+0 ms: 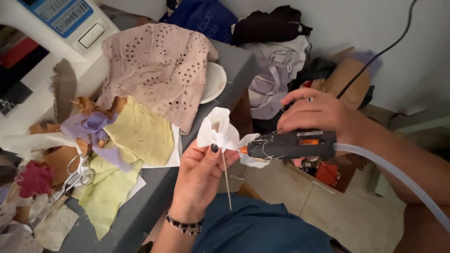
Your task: The person is crafting a decorative rose by folding white fabric pieces and securing them to a wire stem using a hot glue gun.
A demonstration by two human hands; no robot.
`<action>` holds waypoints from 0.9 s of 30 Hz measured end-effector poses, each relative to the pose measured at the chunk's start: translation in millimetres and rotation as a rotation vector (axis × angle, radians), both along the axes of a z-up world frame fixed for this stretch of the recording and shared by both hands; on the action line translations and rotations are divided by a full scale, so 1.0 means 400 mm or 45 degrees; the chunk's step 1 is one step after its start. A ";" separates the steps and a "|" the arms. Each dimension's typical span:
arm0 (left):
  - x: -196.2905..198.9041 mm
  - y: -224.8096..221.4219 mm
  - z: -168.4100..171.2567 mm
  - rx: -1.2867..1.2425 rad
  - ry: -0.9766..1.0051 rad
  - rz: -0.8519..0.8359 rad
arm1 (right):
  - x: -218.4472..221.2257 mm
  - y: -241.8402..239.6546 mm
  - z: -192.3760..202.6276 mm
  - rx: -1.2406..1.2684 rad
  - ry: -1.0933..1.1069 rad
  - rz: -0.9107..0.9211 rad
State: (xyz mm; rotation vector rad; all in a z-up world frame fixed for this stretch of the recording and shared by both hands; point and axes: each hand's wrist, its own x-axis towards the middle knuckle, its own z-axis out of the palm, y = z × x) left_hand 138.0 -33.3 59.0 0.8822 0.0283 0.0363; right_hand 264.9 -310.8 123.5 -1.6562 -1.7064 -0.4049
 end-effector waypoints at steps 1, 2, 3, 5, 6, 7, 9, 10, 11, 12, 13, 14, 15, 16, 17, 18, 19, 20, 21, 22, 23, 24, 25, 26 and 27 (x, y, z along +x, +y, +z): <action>-0.001 -0.004 0.006 0.011 0.019 -0.001 | 0.003 -0.001 -0.003 0.000 0.015 0.013; -0.003 -0.008 0.011 0.021 0.038 -0.001 | 0.005 -0.001 -0.007 0.000 0.031 0.027; -0.006 -0.007 0.010 0.019 0.042 0.001 | 0.003 0.001 -0.005 -0.003 0.034 0.029; -0.009 -0.005 0.008 0.020 0.015 -0.029 | 0.000 0.005 0.000 0.005 0.031 -0.008; -0.010 -0.006 0.010 0.018 0.017 -0.028 | -0.001 0.006 0.000 0.004 0.033 -0.006; -0.012 -0.008 0.013 0.010 0.016 -0.033 | -0.002 0.007 0.000 -0.015 0.031 -0.022; -0.014 -0.010 0.017 0.002 0.014 -0.037 | -0.004 0.012 -0.001 -0.034 0.028 -0.036; -0.015 -0.012 0.017 -0.007 -0.006 -0.043 | -0.004 0.015 0.000 -0.041 0.023 -0.041; -0.015 -0.013 0.018 -0.015 -0.026 -0.048 | -0.004 0.017 0.000 -0.047 0.018 -0.046; -0.017 -0.013 0.019 -0.017 -0.025 -0.048 | -0.005 0.019 0.002 -0.049 0.019 -0.045; -0.018 -0.014 0.021 -0.031 -0.036 -0.055 | -0.006 0.020 0.004 -0.057 0.013 -0.057; -0.018 -0.014 0.023 -0.045 -0.048 -0.063 | -0.006 0.021 0.006 -0.065 0.005 -0.069; -0.020 -0.013 0.025 -0.045 -0.047 -0.062 | -0.004 0.017 0.002 -0.065 0.006 -0.068; -0.021 -0.012 0.026 -0.050 -0.075 -0.068 | -0.003 0.013 -0.001 -0.071 0.010 -0.062; -0.023 -0.010 0.028 -0.056 -0.104 -0.075 | -0.001 0.009 -0.005 -0.077 0.013 -0.056; -0.024 -0.009 0.027 -0.058 -0.103 -0.071 | 0.000 0.007 -0.009 -0.080 0.014 -0.052; -0.024 -0.007 0.027 -0.076 -0.109 -0.070 | 0.001 0.005 -0.013 -0.089 0.003 -0.068; -0.024 -0.005 0.027 -0.092 -0.114 -0.072 | 0.001 0.001 -0.017 -0.096 -0.008 -0.088; -0.024 -0.005 0.024 -0.092 -0.113 -0.072 | -0.002 0.001 -0.014 -0.097 -0.006 -0.088; -0.024 -0.004 0.022 -0.087 -0.123 -0.068 | -0.004 0.000 -0.009 -0.114 -0.002 -0.092; -0.024 -0.003 0.020 -0.082 -0.133 -0.064 | -0.006 0.000 -0.005 -0.130 0.002 -0.096; -0.024 0.001 0.021 -0.081 -0.132 -0.065 | -0.010 0.002 0.000 -0.129 0.002 -0.096; -0.024 0.005 0.022 -0.102 -0.141 -0.071 | -0.014 0.003 0.005 -0.133 0.013 -0.101; -0.025 0.007 0.022 -0.125 -0.148 -0.077 | -0.018 0.004 0.010 -0.138 0.025 -0.105; -0.027 0.009 0.018 -0.125 -0.147 -0.078 | -0.015 0.005 0.007 -0.138 0.026 -0.105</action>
